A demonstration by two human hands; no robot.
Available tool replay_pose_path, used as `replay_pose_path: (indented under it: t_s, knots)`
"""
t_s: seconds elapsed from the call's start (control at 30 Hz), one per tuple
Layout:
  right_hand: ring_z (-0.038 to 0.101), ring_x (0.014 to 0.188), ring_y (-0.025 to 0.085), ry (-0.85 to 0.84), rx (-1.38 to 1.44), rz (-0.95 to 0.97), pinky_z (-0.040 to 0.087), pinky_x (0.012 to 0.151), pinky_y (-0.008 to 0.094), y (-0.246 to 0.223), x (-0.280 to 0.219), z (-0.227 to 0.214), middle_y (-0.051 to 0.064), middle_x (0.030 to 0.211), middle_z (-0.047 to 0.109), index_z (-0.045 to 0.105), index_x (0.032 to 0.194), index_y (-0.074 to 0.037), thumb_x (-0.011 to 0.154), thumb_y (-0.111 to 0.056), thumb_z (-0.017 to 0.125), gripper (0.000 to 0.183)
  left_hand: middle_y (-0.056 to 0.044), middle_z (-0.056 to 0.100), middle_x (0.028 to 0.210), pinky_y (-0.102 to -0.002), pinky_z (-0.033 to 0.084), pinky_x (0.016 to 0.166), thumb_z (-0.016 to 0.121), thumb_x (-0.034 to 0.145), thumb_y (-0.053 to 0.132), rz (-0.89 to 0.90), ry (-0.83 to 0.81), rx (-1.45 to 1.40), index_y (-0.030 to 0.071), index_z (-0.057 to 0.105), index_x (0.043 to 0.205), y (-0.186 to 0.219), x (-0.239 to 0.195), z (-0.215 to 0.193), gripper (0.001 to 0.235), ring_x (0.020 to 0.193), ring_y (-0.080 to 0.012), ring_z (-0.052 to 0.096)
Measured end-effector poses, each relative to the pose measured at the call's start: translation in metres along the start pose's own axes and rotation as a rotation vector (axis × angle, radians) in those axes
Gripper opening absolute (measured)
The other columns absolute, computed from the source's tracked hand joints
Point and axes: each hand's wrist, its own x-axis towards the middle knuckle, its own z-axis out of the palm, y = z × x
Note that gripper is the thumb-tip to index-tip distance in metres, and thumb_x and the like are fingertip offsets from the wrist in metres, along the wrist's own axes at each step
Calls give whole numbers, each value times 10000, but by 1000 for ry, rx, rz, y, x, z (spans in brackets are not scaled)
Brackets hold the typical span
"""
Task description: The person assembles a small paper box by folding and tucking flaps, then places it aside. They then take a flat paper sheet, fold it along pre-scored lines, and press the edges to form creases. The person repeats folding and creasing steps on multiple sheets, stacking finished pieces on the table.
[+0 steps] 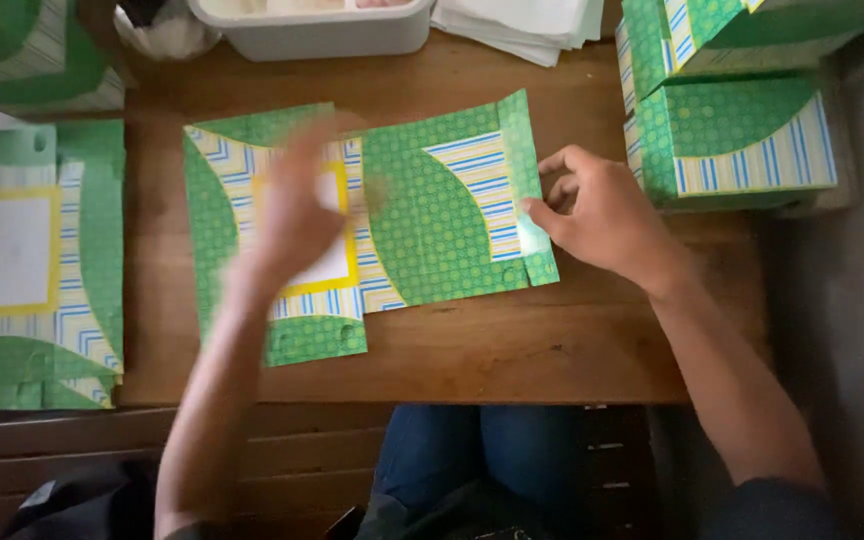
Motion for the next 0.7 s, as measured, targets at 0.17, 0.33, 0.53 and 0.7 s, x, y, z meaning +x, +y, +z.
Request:
replay_pose_path:
  t_s: [0.17,0.33,0.53,0.7]
  knots:
    - [725,678,284,10,-179,-54,579,556,412,18,9,3,164,843,740,641,1196,44,987,-300,699,407,-199,490,1459,-537,284,1167,667,935,525,192,-297,284,69,550,1436,14,1,86,687,1397,-389,427]
    - [719,687,188,163,-116,-170,555,555,326,12,8,9,93,833,743,712,1113,-37,1039,-215,627,211,-113,487,1312,-525,328,1136,555,1002,583,269,-247,420,131,599,1324,-2,14,103,557,1312,-322,441]
    - [696,986,312,205,-316,-475,568,758,371,24,9,35,92,1037,678,718,1211,-68,996,-169,654,245,-192,566,1296,-540,311,1157,457,1010,655,212,-145,117,22,417,1498,-2,6,97,800,1286,-339,473]
    - [584,1137,251,275,-675,-526,500,869,362,28,12,52,20,1161,574,714,1201,-126,918,-261,692,314,-246,352,1538,-587,233,1199,565,952,716,385,-167,340,180,474,1550,2,2,92,807,1383,-425,367]
